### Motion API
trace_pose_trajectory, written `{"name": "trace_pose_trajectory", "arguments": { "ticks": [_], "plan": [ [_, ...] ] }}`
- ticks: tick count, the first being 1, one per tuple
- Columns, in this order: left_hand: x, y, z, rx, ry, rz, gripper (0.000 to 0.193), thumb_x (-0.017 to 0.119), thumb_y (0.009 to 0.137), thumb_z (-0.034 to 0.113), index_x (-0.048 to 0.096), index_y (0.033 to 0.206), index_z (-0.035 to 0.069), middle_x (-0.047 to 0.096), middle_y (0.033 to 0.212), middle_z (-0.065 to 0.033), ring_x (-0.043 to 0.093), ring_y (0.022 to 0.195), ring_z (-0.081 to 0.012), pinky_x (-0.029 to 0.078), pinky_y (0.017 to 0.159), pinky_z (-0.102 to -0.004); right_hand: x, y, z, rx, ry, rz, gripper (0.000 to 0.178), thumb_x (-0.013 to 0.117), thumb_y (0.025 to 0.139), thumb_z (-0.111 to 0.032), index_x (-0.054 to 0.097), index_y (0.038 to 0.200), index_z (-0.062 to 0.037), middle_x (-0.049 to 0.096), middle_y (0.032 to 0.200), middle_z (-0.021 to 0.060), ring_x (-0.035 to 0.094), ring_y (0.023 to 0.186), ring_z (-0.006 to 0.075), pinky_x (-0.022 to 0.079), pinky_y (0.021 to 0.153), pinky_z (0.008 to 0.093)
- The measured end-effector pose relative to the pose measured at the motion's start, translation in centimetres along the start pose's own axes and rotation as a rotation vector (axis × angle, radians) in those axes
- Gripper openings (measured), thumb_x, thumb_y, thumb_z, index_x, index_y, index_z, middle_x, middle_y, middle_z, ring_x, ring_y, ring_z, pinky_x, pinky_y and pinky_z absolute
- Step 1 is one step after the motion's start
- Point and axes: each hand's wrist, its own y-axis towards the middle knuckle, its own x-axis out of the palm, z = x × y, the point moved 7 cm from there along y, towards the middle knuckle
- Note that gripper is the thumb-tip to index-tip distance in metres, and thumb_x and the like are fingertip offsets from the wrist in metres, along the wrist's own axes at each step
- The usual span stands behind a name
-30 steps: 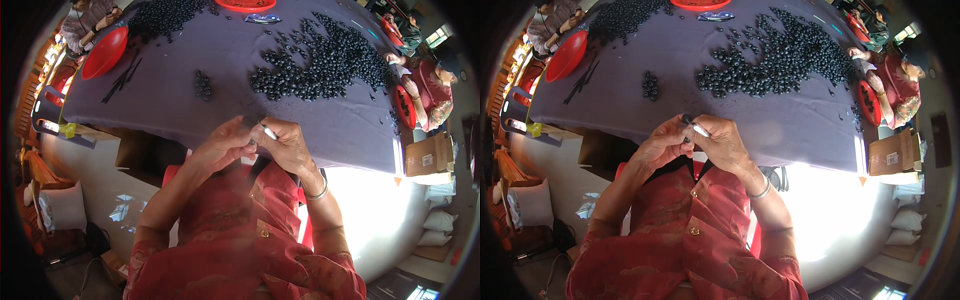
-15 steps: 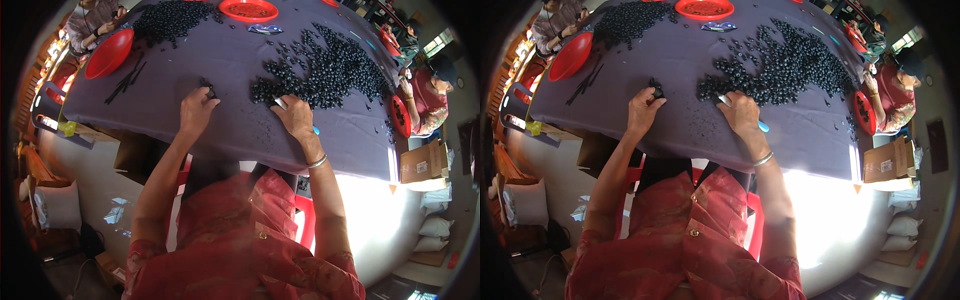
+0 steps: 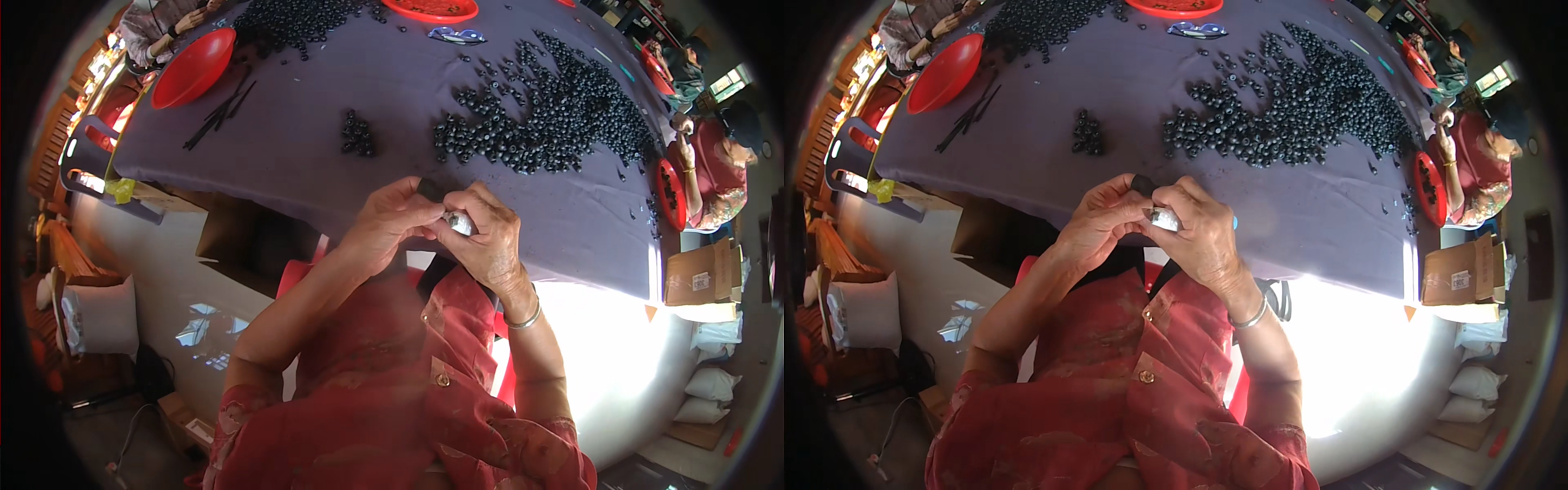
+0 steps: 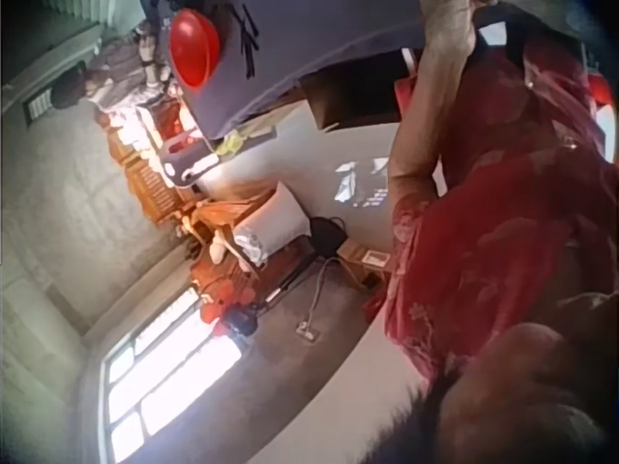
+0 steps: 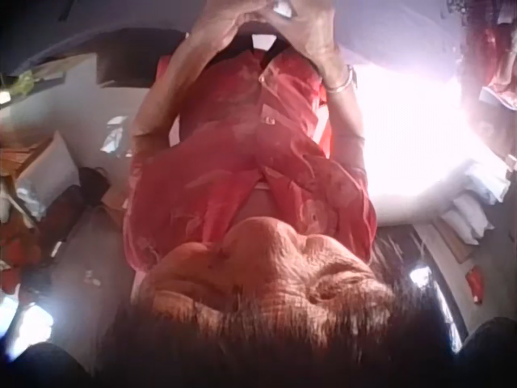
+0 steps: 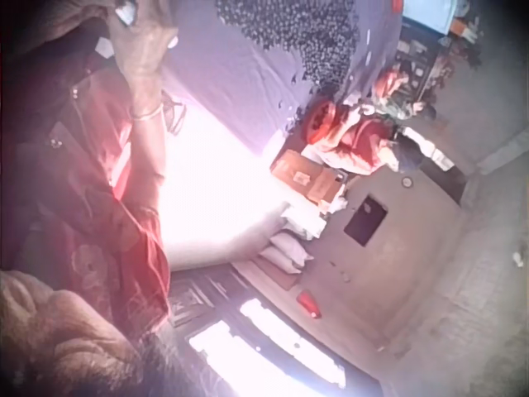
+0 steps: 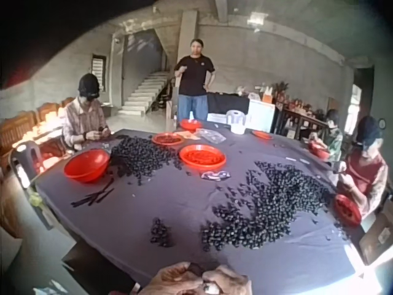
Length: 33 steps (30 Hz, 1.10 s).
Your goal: Sorting and inspecting small black plastic components at a large communal table.
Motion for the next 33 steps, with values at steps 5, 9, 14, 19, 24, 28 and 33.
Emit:
{"name": "trace_pose_trajectory", "arguments": {
  "ticks": [5, 9, 14, 19, 24, 28, 33],
  "plan": [
    [0.4, -0.4, 1.2, 0.027, -0.008, -0.097, 0.024, 0.064, 0.085, 0.006, 0.052, 0.106, 0.006, 0.063, 0.090, -0.0045, 0.061, 0.080, -0.0121, 0.051, 0.072, -0.0276, 0.7, 0.1, 0.9, 0.002, 0.417, -0.213, 0.030, 0.078, 0.067, 0.001, 0.067, 0.095, -0.0017, 0.058, 0.078, 0.0038, 0.057, 0.068, 0.0109, 0.045, 0.058, 0.0230],
    [0.2, -0.4, 0.5, -0.017, -0.059, -0.115, 0.029, 0.062, 0.085, 0.003, 0.049, 0.110, 0.005, 0.064, 0.092, -0.0063, 0.061, 0.081, -0.0129, 0.052, 0.073, -0.0295, 0.5, -0.4, 0.8, 0.068, 0.473, -0.186, 0.027, 0.077, 0.068, 0.002, 0.066, 0.092, -0.0007, 0.057, 0.077, 0.0038, 0.056, 0.067, 0.0109, 0.045, 0.058, 0.0236],
    [1.3, -0.7, 0.5, 0.049, -0.127, -0.142, 0.029, 0.060, 0.085, 0.001, 0.048, 0.112, 0.005, 0.064, 0.093, -0.0068, 0.061, 0.081, -0.0134, 0.052, 0.074, -0.0303, 0.0, -0.4, 0.6, 0.113, 0.391, -0.092, 0.026, 0.080, 0.063, 0.002, 0.065, 0.083, -0.0035, 0.054, 0.072, -0.0003, 0.052, 0.066, 0.0088, 0.044, 0.061, 0.0231],
    [2.0, -0.9, 0.6, 0.038, -0.225, -0.201, 0.031, 0.059, 0.086, 0.001, 0.047, 0.115, 0.005, 0.063, 0.096, -0.0065, 0.061, 0.084, -0.0135, 0.052, 0.075, -0.0297, -0.1, -0.5, 0.6, 0.119, 0.391, -0.111, 0.024, 0.080, 0.064, 0.001, 0.064, 0.081, -0.0033, 0.054, 0.072, -0.0005, 0.052, 0.066, 0.0083, 0.044, 0.060, 0.0234],
    [2.0, -0.7, 0.2, 0.009, -0.247, -0.296, 0.034, 0.058, 0.087, 0.002, 0.045, 0.118, 0.005, 0.061, 0.096, -0.0062, 0.061, 0.087, -0.0145, 0.052, 0.075, -0.0299, 0.3, -0.6, 0.7, 0.214, 0.607, -0.163, 0.016, 0.076, 0.071, 0.002, 0.064, 0.082, -0.0018, 0.055, 0.074, 0.0007, 0.053, 0.066, 0.0085, 0.043, 0.060, 0.0236],
    [1.8, -0.8, 0.2, 0.001, -0.243, -0.287, 0.032, 0.057, 0.088, 0.002, 0.045, 0.117, 0.005, 0.060, 0.096, -0.0061, 0.060, 0.086, -0.0146, 0.052, 0.074, -0.0304, 0.7, -0.6, 1.0, 0.268, 0.796, -0.201, 0.006, 0.069, 0.080, 0.000, 0.066, 0.085, -0.0006, 0.056, 0.074, 0.0021, 0.054, 0.066, 0.0090, 0.043, 0.061, 0.0239],
    [2.0, -0.8, 0.0, -0.003, -0.332, -0.309, 0.028, 0.055, 0.088, 0.001, 0.045, 0.114, 0.006, 0.060, 0.096, -0.0067, 0.059, 0.083, -0.0152, 0.051, 0.074, -0.0326, 0.3, -0.4, 1.5, 0.286, 0.756, -0.205, 0.004, 0.062, 0.085, -0.001, 0.065, 0.087, 0.0014, 0.058, 0.075, 0.0023, 0.053, 0.069, 0.0090, 0.043, 0.063, 0.0235]
  ]
}}
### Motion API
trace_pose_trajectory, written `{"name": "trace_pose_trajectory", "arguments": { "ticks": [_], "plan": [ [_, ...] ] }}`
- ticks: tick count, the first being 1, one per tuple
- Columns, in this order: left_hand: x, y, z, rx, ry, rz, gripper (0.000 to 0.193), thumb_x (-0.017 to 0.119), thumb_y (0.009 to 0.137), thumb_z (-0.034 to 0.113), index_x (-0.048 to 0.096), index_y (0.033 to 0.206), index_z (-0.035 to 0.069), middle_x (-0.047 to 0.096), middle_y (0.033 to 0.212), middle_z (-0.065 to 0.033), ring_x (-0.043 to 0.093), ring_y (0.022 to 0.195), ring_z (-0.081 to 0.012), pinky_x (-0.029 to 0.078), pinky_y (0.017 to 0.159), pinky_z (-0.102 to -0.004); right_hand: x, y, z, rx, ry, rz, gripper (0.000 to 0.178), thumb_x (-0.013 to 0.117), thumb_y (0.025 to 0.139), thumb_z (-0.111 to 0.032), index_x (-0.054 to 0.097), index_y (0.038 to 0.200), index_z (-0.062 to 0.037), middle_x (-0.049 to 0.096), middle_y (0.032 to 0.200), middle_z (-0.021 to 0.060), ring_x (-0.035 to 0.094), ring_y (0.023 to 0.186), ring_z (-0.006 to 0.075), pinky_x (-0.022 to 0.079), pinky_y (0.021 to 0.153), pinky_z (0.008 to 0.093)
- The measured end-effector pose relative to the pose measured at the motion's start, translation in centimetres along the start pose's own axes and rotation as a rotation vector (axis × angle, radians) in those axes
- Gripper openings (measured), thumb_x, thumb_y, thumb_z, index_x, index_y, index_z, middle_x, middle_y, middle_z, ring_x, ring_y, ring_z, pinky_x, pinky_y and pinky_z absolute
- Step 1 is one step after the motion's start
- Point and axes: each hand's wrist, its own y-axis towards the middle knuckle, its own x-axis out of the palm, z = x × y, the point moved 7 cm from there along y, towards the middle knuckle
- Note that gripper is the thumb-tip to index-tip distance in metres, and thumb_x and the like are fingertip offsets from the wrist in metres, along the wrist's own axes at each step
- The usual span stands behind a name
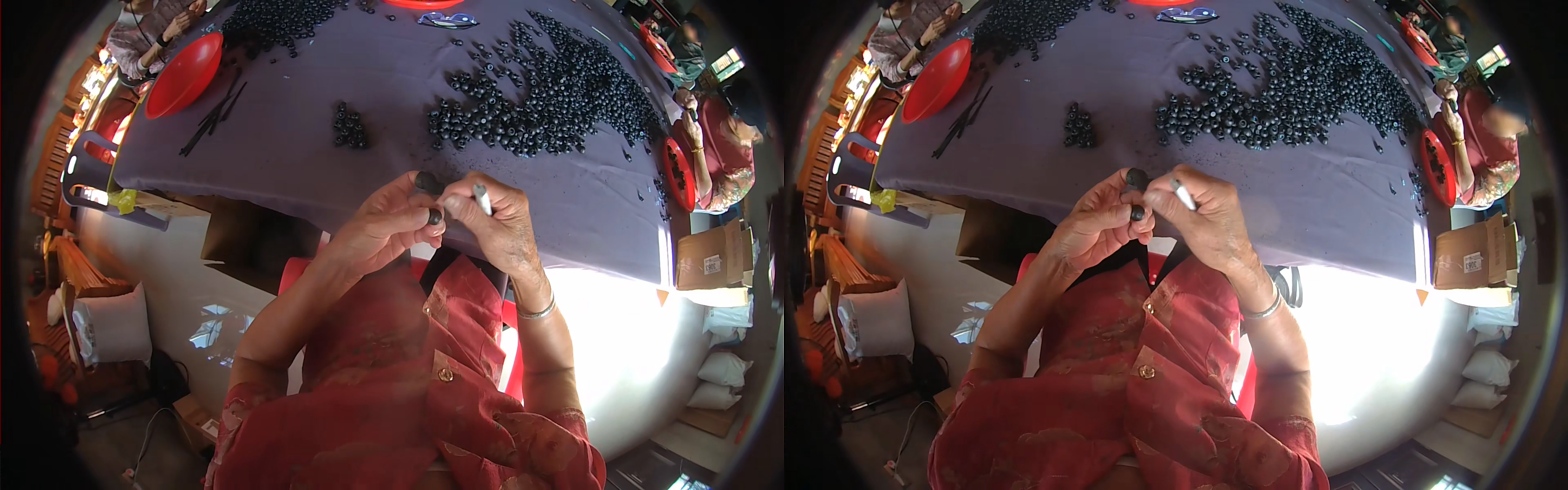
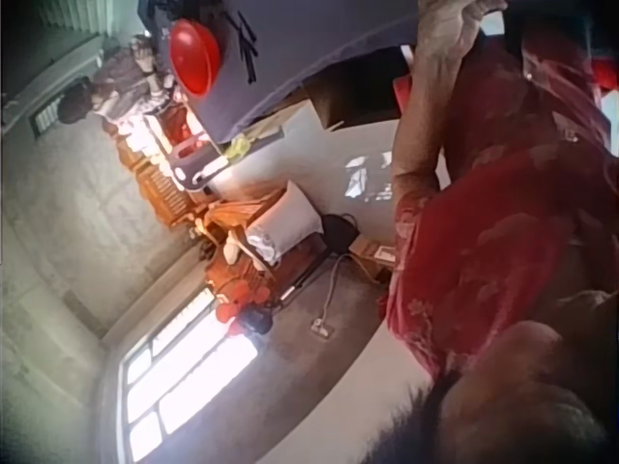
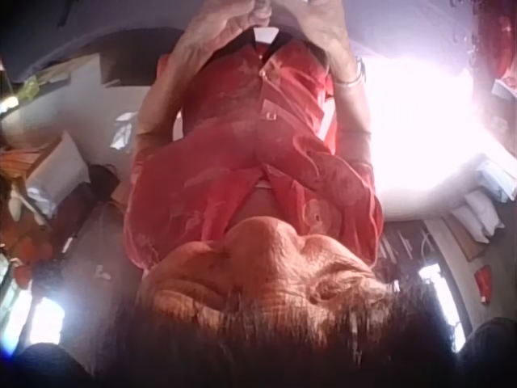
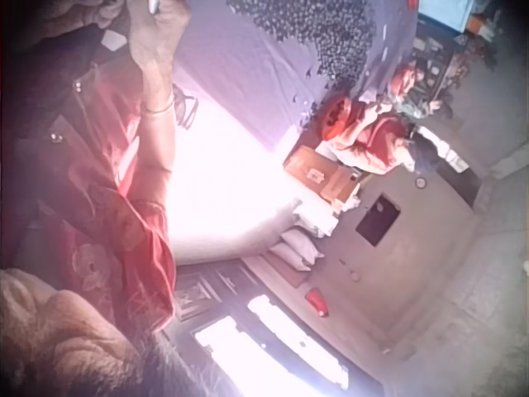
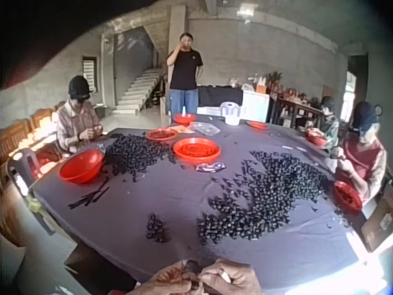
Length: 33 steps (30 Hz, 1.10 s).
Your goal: Sorting and inspecting small black plastic components at a large communal table.
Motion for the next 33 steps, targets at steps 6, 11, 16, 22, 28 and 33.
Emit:
{"name": "trace_pose_trajectory", "arguments": {
  "ticks": [6, 11, 16, 22, 28, 33],
  "plan": [
    [0.0, 0.0, 1.3, 0.096, 0.041, -0.028, 0.021, 0.055, 0.088, 0.002, 0.048, 0.107, 0.007, 0.060, 0.095, -0.0056, 0.059, 0.083, -0.0149, 0.050, 0.075, -0.0323, -0.8, -0.8, -1.3, -0.170, -0.410, 0.023, 0.026, 0.066, 0.082, -0.012, 0.061, 0.105, -0.0004, 0.060, 0.079, 0.0048, 0.055, 0.071, 0.0108, 0.044, 0.065, 0.0248],
    [0.7, -0.3, 1.9, 0.110, 0.047, 0.038, 0.015, 0.059, 0.088, 0.006, 0.052, 0.100, 0.008, 0.059, 0.091, -0.0046, 0.057, 0.082, -0.0137, 0.048, 0.075, -0.0292, 1.0, -1.1, -2.6, -0.323, -0.679, -0.009, 0.030, 0.071, 0.078, -0.014, 0.062, 0.104, -0.0006, 0.059, 0.077, 0.0103, 0.057, 0.061, 0.0223, 0.047, 0.056, 0.0295],
    [0.2, -0.4, 1.9, 0.124, 0.040, 0.015, 0.009, 0.055, 0.089, 0.001, 0.055, 0.096, 0.006, 0.062, 0.093, -0.0063, 0.061, 0.083, -0.0150, 0.052, 0.078, -0.0328, 1.6, -1.2, -3.1, -0.400, -0.859, 0.007, 0.027, 0.073, 0.076, -0.014, 0.064, 0.098, -0.0015, 0.061, 0.075, 0.0078, 0.058, 0.059, 0.0216, 0.047, 0.052, 0.0299],
    [-0.1, -0.4, 1.7, 0.097, 0.104, 0.049, 0.010, 0.062, 0.087, 0.010, 0.055, 0.094, 0.007, 0.059, 0.086, -0.0049, 0.054, 0.078, -0.0129, 0.046, 0.073, -0.0285, 1.2, -1.0, -2.2, -0.305, -0.760, -0.015, 0.022, 0.069, 0.081, -0.015, 0.064, 0.098, -0.0017, 0.063, 0.075, 0.0076, 0.064, 0.063, 0.0202, 0.051, 0.055, 0.0276],
    [-0.1, -0.3, 1.5, 0.095, 0.071, 0.044, 0.008, 0.062, 0.088, 0.011, 0.055, 0.091, 0.007, 0.058, 0.085, -0.0054, 0.054, 0.076, -0.0131, 0.046, 0.071, -0.0307, 1.6, -0.9, -1.8, -0.301, -0.724, -0.043, 0.014, 0.064, 0.086, -0.013, 0.062, 0.095, -0.0023, 0.065, 0.076, 0.0075, 0.066, 0.066, 0.0207, 0.052, 0.057, 0.0286],
    [-0.3, -0.5, 0.8, 0.056, 0.131, 0.091, 0.007, 0.059, 0.086, 0.002, 0.057, 0.092, 0.005, 0.061, 0.089, -0.0068, 0.062, 0.083, -0.0188, 0.053, 0.075, -0.0351, 1.5, -0.7, -1.9, -0.288, -0.712, -0.022, 0.012, 0.061, 0.087, -0.011, 0.061, 0.095, -0.0021, 0.065, 0.076, 0.0078, 0.065, 0.065, 0.0220, 0.051, 0.058, 0.0283]
  ]
}}
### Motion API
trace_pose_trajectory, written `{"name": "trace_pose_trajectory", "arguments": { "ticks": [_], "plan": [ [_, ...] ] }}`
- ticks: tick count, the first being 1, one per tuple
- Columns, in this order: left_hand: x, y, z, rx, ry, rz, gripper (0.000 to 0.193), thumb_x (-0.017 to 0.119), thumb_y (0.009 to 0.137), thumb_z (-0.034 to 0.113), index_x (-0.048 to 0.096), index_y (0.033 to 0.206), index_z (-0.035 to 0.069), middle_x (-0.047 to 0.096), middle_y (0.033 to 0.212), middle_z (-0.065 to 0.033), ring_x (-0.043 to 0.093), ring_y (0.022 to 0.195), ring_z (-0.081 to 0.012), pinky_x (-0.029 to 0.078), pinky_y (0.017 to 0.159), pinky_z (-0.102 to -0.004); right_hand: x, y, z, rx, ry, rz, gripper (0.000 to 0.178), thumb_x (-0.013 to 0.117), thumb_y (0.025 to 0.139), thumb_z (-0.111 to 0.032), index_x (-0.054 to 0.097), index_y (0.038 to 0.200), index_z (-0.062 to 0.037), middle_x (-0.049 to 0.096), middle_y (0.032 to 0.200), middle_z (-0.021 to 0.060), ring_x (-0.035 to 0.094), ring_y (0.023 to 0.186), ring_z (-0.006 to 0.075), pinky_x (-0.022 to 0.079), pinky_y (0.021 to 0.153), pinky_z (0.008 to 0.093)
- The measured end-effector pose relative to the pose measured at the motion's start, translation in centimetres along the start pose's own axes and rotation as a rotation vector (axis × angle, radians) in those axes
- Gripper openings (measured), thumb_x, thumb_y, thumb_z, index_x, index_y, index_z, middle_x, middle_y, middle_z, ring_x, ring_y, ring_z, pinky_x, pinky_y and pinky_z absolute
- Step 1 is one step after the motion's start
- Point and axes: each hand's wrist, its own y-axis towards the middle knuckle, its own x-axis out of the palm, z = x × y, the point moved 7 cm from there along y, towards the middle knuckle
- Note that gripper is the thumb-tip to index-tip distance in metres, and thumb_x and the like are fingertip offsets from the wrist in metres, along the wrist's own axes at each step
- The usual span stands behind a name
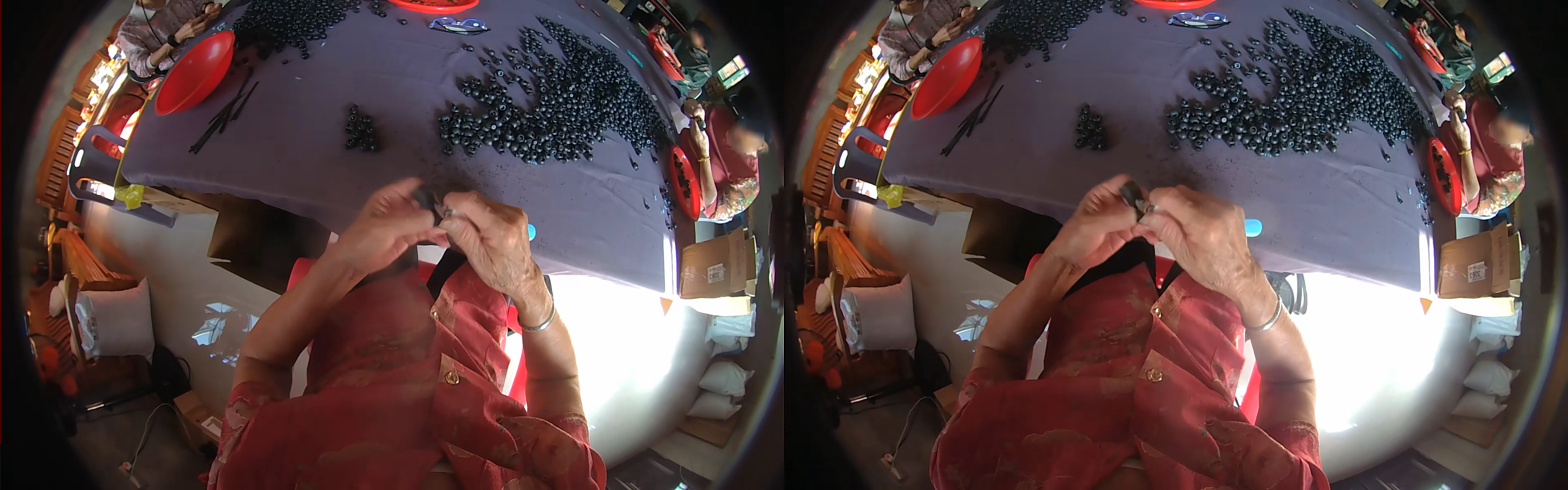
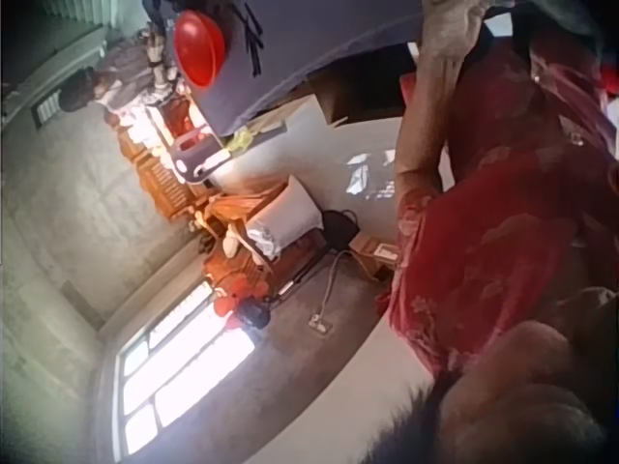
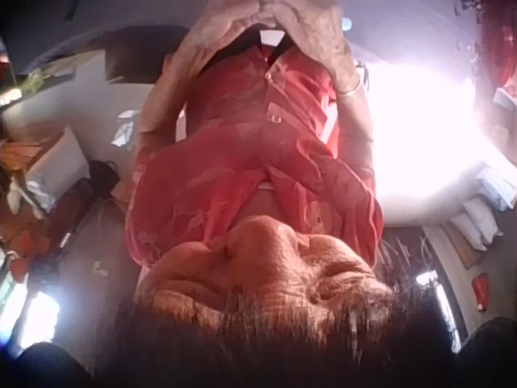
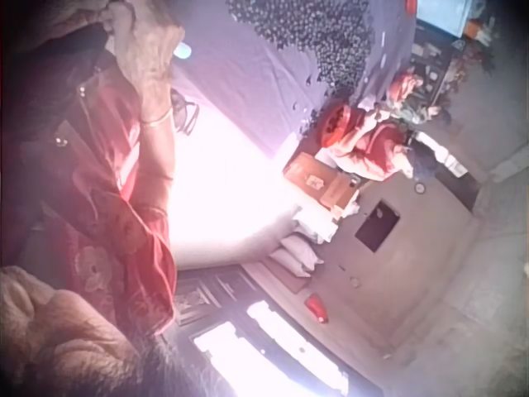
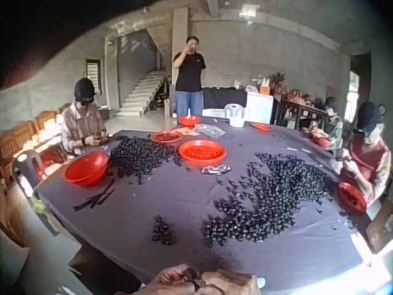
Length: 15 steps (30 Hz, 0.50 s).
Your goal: Sorting and inspecting small black plastic components at a large communal table.
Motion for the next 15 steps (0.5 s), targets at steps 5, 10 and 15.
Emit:
{"name": "trace_pose_trajectory", "arguments": {
  "ticks": [5, 10, 15],
  "plan": [
    [0.8, 0.4, -1.5, -0.059, 0.003, -0.021, 0.010, 0.059, 0.085, 0.001, 0.056, 0.094, 0.003, 0.060, 0.086, -0.0064, 0.060, 0.080, -0.0172, 0.055, 0.075, -0.0367, -0.9, -0.2, 2.8, 0.235, 0.250, -0.025, 0.018, 0.059, 0.091, -0.017, 0.062, 0.095, 0.0000, 0.064, 0.082, 0.0057, 0.056, 0.064, 0.0103, 0.046, 0.059, 0.0241],
    [0.0, 0.3, -0.8, 0.002, -0.045, 0.003, 0.007, 0.059, 0.086, 0.002, 0.054, 0.089, 0.006, 0.059, 0.084, -0.0066, 0.056, 0.073, -0.0136, 0.055, 0.073, -0.0352, -2.9, -0.2, 2.8, 0.230, 0.136, 0.088, 0.020, 0.070, 0.082, -0.013, 0.064, 0.097, -0.0008, 0.056, 0.075, 0.0015, 0.049, 0.067, 0.0076, 0.042, 0.060, 0.0227],
    [0.1, 0.5, -0.7, -0.007, -0.031, -0.006, 0.011, 0.059, 0.086, 0.003, 0.051, 0.093, 0.006, 0.060, 0.087, -0.0075, 0.059, 0.071, -0.0136, 0.055, 0.072, -0.0339, -0.2, -0.1, 1.5, 0.119, 0.298, -0.015, 0.022, 0.074, 0.073, 0.001, 0.067, 0.094, -0.0011, 0.057, 0.076, 0.0025, 0.053, 0.068, 0.0096, 0.043, 0.059, 0.0247]
  ]
}}
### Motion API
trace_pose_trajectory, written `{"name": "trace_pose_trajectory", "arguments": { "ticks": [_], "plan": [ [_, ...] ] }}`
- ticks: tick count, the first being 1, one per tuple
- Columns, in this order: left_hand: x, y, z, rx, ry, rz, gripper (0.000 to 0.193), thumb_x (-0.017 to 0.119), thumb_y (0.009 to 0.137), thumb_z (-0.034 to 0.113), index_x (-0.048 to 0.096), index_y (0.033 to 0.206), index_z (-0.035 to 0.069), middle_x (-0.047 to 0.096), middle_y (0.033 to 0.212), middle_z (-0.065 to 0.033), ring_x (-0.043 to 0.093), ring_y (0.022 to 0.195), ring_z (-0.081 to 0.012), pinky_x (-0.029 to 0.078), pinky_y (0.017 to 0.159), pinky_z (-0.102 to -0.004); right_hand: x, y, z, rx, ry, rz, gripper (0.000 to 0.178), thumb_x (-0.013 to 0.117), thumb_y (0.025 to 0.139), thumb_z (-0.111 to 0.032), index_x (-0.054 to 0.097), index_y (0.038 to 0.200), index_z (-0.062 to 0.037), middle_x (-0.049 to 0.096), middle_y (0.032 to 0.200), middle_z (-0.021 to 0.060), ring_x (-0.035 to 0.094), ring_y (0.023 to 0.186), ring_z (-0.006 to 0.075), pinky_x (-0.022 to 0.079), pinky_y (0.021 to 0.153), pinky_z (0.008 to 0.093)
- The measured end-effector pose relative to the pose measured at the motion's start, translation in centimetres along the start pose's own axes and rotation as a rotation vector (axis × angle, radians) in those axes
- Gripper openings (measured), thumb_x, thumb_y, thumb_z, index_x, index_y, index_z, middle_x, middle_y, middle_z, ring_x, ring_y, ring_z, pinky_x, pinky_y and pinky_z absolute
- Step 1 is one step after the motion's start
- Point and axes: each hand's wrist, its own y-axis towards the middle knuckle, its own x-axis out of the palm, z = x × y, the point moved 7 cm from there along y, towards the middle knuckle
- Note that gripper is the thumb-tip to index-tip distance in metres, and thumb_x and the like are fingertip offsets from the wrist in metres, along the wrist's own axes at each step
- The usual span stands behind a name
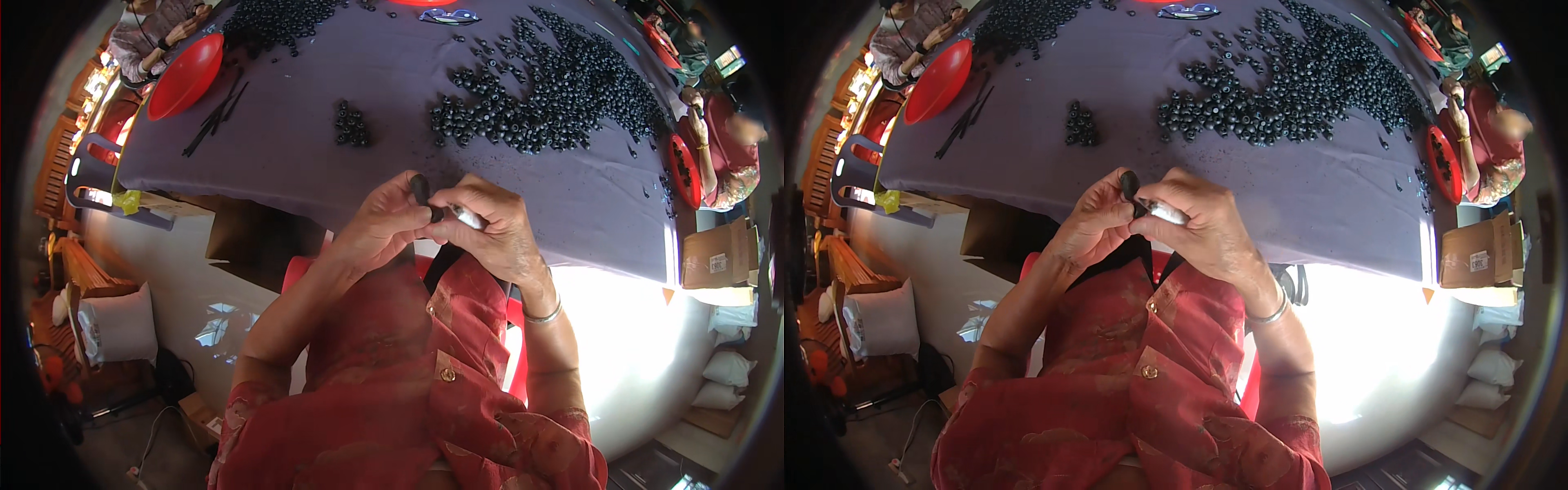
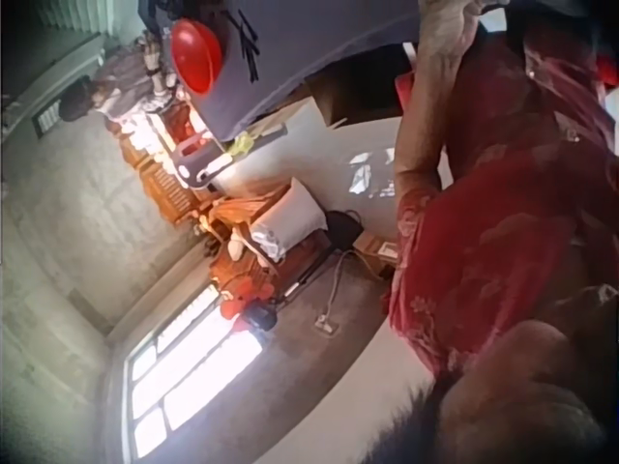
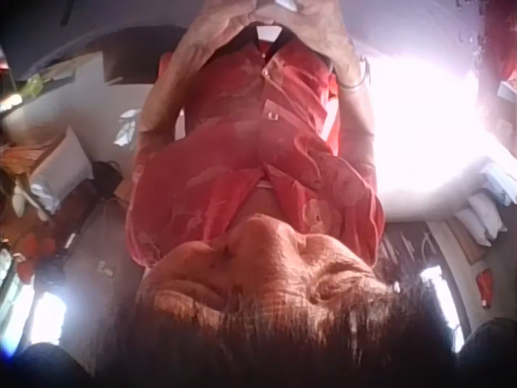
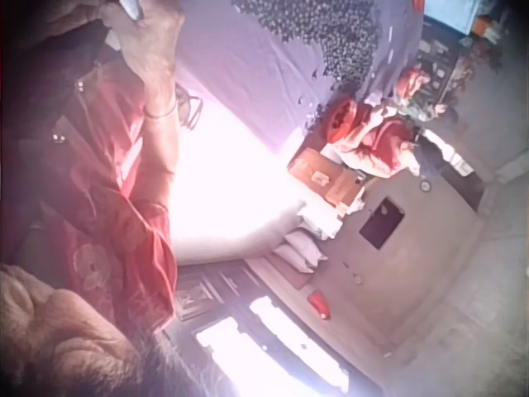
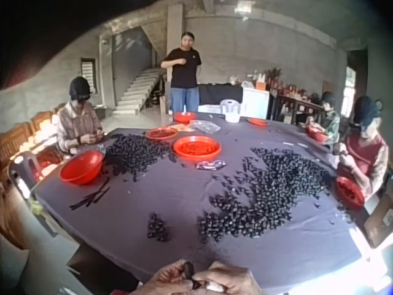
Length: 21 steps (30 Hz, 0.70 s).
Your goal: Sorting and inspecting small black plastic components at a large communal table.
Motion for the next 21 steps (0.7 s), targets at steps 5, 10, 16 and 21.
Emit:
{"name": "trace_pose_trajectory", "arguments": {
  "ticks": [5, 10, 16, 21],
  "plan": [
    [-0.8, 0.0, -0.4, -0.036, 0.023, 0.006, 0.016, 0.061, 0.087, 0.007, 0.048, 0.097, 0.006, 0.059, 0.089, -0.0073, 0.060, 0.074, -0.0146, 0.055, 0.072, -0.0336, 1.2, -0.1, 1.6, 0.176, 0.350, -0.010, 0.008, 0.068, 0.082, -0.002, 0.066, 0.088, 0.0016, 0.060, 0.075, 0.0033, 0.056, 0.068, 0.0100, 0.045, 0.061, 0.0240],
    [-1.3, 0.1, -1.3, -0.092, -0.036, -0.010, 0.020, 0.061, 0.087, 0.009, 0.049, 0.102, 0.005, 0.055, 0.087, -0.0049, 0.058, 0.079, -0.0145, 0.055, 0.074, -0.0331, 1.8, -0.2, 3.0, 0.319, 0.547, -0.019, 0.010, 0.062, 0.088, -0.007, 0.065, 0.085, 0.0016, 0.060, 0.071, 0.0030, 0.056, 0.068, 0.0086, 0.045, 0.062, 0.0229],
    [-1.2, 0.2, -2.1, -0.129, -0.050, 0.023, 0.021, 0.062, 0.087, 0.008, 0.051, 0.104, 0.005, 0.056, 0.087, -0.0041, 0.057, 0.076, -0.0127, 0.055, 0.073, -0.0305, 1.1, -0.2, 4.0, 0.346, 0.437, 0.057, 0.015, 0.059, 0.090, -0.010, 0.062, 0.081, 0.0023, 0.060, 0.065, 0.0041, 0.058, 0.060, 0.0075, 0.049, 0.054, 0.0263],
    [-3.9, -0.1, 0.2, -0.174, 0.473, 0.270, 0.009, 0.066, 0.083, 0.005, 0.059, 0.089, 0.005, 0.060, 0.077, -0.0028, 0.058, 0.066, -0.0084, 0.054, 0.061, -0.0262, -2.6, -0.8, 5.8, 0.434, -0.379, 0.041, 0.017, 0.064, 0.081, -0.015, 0.063, 0.077, 0.0019, 0.059, 0.058, 0.0055, 0.051, 0.056, 0.0068, 0.042, 0.053, 0.0273]
  ]
}}
